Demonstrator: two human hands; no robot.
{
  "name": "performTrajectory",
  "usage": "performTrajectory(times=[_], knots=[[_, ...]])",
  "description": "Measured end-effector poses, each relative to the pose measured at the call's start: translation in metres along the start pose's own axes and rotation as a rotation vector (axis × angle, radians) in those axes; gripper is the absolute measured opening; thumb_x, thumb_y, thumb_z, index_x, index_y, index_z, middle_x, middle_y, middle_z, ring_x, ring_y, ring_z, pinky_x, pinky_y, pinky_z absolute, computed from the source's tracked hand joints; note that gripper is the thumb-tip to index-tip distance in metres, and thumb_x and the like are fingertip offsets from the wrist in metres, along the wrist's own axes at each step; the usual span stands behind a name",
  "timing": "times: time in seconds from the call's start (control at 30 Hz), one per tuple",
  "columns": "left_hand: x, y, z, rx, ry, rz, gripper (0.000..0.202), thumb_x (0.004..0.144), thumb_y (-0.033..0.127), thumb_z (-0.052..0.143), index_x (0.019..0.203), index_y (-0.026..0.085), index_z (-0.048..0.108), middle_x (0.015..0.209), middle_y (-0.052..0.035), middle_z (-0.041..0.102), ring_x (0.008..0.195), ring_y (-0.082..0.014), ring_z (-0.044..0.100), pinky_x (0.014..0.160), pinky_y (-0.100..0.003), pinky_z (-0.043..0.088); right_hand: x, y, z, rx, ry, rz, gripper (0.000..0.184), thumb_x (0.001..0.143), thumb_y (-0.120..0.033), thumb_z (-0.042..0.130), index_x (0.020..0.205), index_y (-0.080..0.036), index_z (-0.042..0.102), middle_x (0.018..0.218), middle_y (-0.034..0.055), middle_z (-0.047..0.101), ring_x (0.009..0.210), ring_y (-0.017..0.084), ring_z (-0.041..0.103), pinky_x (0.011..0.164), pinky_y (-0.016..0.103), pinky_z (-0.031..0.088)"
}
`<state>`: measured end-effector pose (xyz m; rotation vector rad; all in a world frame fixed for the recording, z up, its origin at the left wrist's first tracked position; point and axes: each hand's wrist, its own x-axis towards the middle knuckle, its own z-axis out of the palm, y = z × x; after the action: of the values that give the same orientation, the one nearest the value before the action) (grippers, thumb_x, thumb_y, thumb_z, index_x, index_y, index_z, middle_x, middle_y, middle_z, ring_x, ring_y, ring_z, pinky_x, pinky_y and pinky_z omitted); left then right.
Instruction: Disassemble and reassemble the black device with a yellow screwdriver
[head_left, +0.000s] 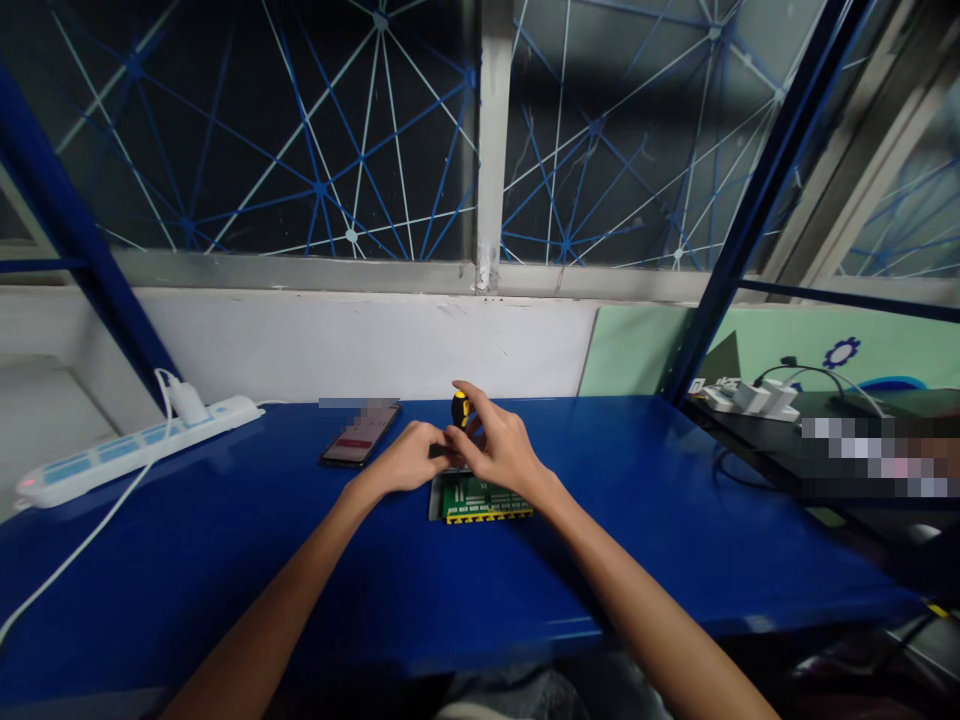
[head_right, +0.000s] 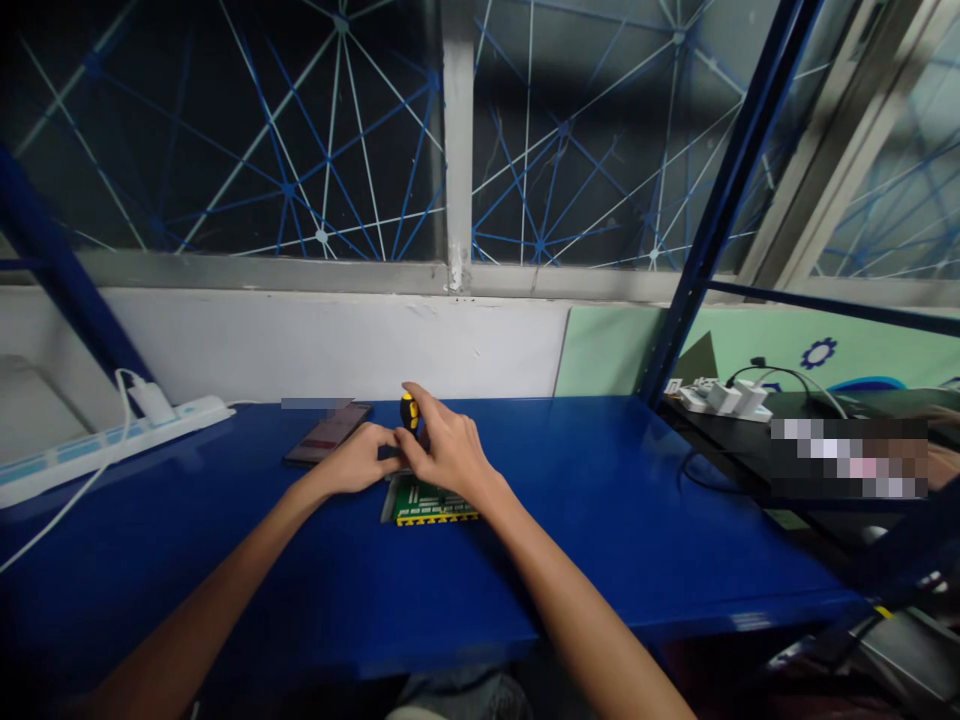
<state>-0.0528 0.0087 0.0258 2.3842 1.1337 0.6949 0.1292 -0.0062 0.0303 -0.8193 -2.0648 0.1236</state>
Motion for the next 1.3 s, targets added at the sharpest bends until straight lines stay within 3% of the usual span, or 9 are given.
performTrajectory(times=[0.47, 0.77, 1.1, 1.3], knots=[[0.0, -0.001, -0.001, -0.014, -0.045, 0.0, 0.02, 0.073, 0.021, 0.054, 0.066, 0.011, 0.07, 0.068, -0.0043, 0.07, 0.06, -0.0145, 0.056, 0.057, -0.023, 0.037, 0.0, 0.001, 0.003, -0.004, 0.016, 0.004, 0.058, 0.085, -0.033, 0.045, 0.14, -0.017, 0.036, 0.085, 0.0023, 0.066, 0.059, 0.014, 0.061, 0.059, 0.029, 0.048], [0.0, 0.002, 0.005, 0.089, 0.066, -0.091, 0.024, 0.067, 0.024, 0.055, 0.047, 0.012, 0.057, 0.045, 0.0034, 0.043, 0.048, -0.009, 0.033, 0.048, -0.025, 0.021, -0.004, 0.003, 0.012, -0.136, 0.09, 0.021, 0.055, 0.087, -0.039, 0.047, 0.139, -0.02, 0.038, 0.082, 0.0019, 0.068, 0.069, 0.018, 0.065, 0.062, 0.03, 0.047], [0.001, -0.001, 0.006, 0.071, -0.007, -0.034, 0.018, 0.067, 0.016, 0.049, 0.057, 0.011, 0.063, 0.056, -0.0016, 0.062, 0.053, -0.0119, 0.048, 0.051, -0.024, 0.028, -0.006, 0.001, 0.01, -0.181, 0.103, -0.046, 0.056, 0.092, -0.037, 0.041, 0.143, -0.017, 0.033, 0.093, 0.0056, 0.068, 0.075, 0.017, 0.064, 0.065, 0.03, 0.048], [0.0, -0.006, 0.006, 0.1, 0.0, 0.009, 0.02, 0.072, 0.022, 0.056, 0.062, 0.009, 0.068, 0.053, -0.0003, 0.059, 0.052, -0.0107, 0.045, 0.052, -0.024, 0.027, -0.005, 0.001, 0.008, -0.15, 0.072, -0.036, 0.056, 0.091, -0.032, 0.038, 0.145, -0.016, 0.031, 0.093, 0.0067, 0.068, 0.076, 0.018, 0.064, 0.068, 0.031, 0.049]])
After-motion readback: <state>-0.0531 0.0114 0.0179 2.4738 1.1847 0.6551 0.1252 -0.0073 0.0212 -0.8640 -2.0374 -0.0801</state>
